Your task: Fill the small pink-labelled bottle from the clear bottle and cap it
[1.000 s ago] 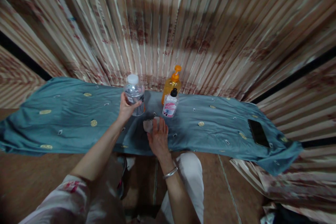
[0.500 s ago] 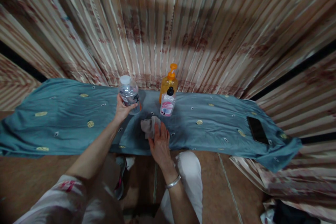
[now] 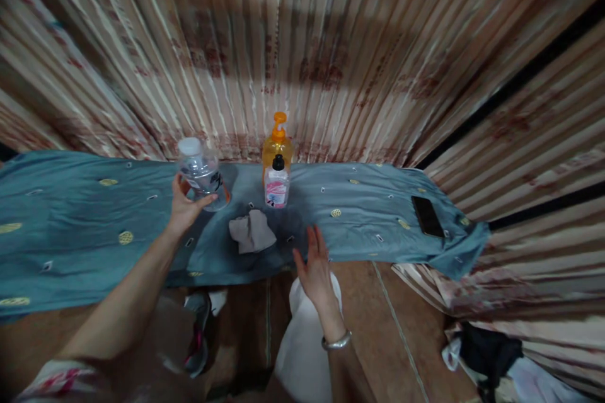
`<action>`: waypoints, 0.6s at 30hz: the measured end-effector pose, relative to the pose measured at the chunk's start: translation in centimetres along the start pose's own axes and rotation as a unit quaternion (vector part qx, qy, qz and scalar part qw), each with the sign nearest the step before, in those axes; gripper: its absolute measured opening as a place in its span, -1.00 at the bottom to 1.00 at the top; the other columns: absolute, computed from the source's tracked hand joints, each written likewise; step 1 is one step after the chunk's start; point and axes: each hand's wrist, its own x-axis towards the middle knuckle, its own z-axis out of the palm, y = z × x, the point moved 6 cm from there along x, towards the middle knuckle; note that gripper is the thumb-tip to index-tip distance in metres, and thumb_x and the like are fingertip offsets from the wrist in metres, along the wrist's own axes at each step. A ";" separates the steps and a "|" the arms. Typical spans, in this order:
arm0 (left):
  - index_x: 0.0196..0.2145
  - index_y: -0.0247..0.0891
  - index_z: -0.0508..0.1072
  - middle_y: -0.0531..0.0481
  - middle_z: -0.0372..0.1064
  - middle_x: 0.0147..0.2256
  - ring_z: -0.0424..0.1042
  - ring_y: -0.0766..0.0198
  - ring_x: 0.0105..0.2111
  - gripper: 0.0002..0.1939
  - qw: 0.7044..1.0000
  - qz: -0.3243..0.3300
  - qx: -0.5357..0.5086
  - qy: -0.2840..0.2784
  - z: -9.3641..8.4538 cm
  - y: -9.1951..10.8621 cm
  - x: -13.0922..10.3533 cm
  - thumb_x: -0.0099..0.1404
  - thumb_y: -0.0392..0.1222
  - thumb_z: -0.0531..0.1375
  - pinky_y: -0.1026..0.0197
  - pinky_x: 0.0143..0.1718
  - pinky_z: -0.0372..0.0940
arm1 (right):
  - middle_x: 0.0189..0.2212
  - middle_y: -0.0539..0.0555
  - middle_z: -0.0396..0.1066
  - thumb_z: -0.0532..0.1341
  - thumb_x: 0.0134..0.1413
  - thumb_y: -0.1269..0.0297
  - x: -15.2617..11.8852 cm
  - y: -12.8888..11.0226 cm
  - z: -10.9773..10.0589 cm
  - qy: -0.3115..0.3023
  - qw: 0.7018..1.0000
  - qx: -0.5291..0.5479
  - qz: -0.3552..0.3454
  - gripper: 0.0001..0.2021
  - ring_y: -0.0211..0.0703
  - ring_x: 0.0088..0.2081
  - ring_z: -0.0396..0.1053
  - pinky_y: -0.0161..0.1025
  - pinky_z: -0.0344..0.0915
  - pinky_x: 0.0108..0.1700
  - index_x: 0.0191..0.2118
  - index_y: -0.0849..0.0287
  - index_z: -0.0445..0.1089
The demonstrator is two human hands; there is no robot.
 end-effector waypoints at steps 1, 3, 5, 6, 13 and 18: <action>0.30 -0.18 0.09 -0.28 0.23 0.28 0.24 -0.08 0.32 0.19 1.000 -0.009 0.008 -0.001 -0.2 0.1 -0.2 -0.25 -0.26 0.54 -0.15 0.36 0.13 | 0.36 0.36 0.20 0.02 0.36 -0.02 0.2 1.8 -0.8 0.015 1.000 -0.008 0.013 -0.36 0.08 0.41 0.12 0.16 0.21 0.34 0.41 0.23 0.10; 0.31 -0.17 0.08 -0.28 0.20 0.30 0.21 -0.10 0.34 0.21 0.999 -0.029 0.021 -0.003 -0.6 0.2 -0.6 -0.24 -0.25 0.55 -0.16 0.37 0.13 | 0.31 0.39 0.27 0.01 0.34 -0.07 0.8 5.6 -2.7 0.046 0.998 -0.027 0.040 -0.33 0.12 0.38 0.17 0.20 0.21 0.33 0.38 0.28 0.13; 0.32 -0.19 0.09 -0.29 0.17 0.32 0.17 -0.14 0.36 0.18 0.999 -0.040 0.028 0.017 -1.2 0.4 -1.0 -0.21 -0.24 0.54 -0.19 0.38 0.11 | 0.28 0.40 0.29 0.04 0.31 -0.12 1.8 9.8 -4.7 0.076 0.993 -0.052 0.071 -0.31 0.17 0.35 0.20 0.24 0.22 0.31 0.36 0.28 0.15; 0.31 -0.18 0.10 -0.28 0.17 0.33 0.16 -0.16 0.36 0.16 0.998 -0.045 0.025 0.035 -1.6 0.5 -1.2 -0.20 -0.23 0.54 -0.21 0.37 0.12 | 0.27 0.40 0.30 0.05 0.30 -0.13 2.4 11.8 -5.9 0.090 0.990 -0.067 0.088 -0.31 0.19 0.34 0.22 0.26 0.24 0.29 0.35 0.28 0.17; 0.27 -0.02 0.13 -0.05 0.19 0.32 0.10 -0.20 0.39 0.07 0.998 -0.056 -0.021 0.029 -2.7 1.1 -1.9 -0.12 0.13 0.52 -0.23 0.40 0.08 | 0.15 0.18 0.38 0.25 0.26 0.07 7.4 24.0 -15.1 0.153 0.941 -0.185 0.237 -0.55 -0.01 0.08 0.41 0.10 0.43 0.08 0.18 0.16 0.35; 0.23 0.13 0.18 -0.01 0.20 0.34 0.12 -0.22 0.38 0.12 0.997 -0.053 0.023 0.052 -6.3 2.5 -4.8 -0.25 0.17 0.55 -0.36 0.39 0.04 | 0.16 0.19 0.37 0.25 0.26 0.07 8.7 29.0 -19.3 0.137 0.903 -0.229 0.336 -0.54 0.00 0.09 0.41 0.10 0.42 0.08 0.18 0.16 0.35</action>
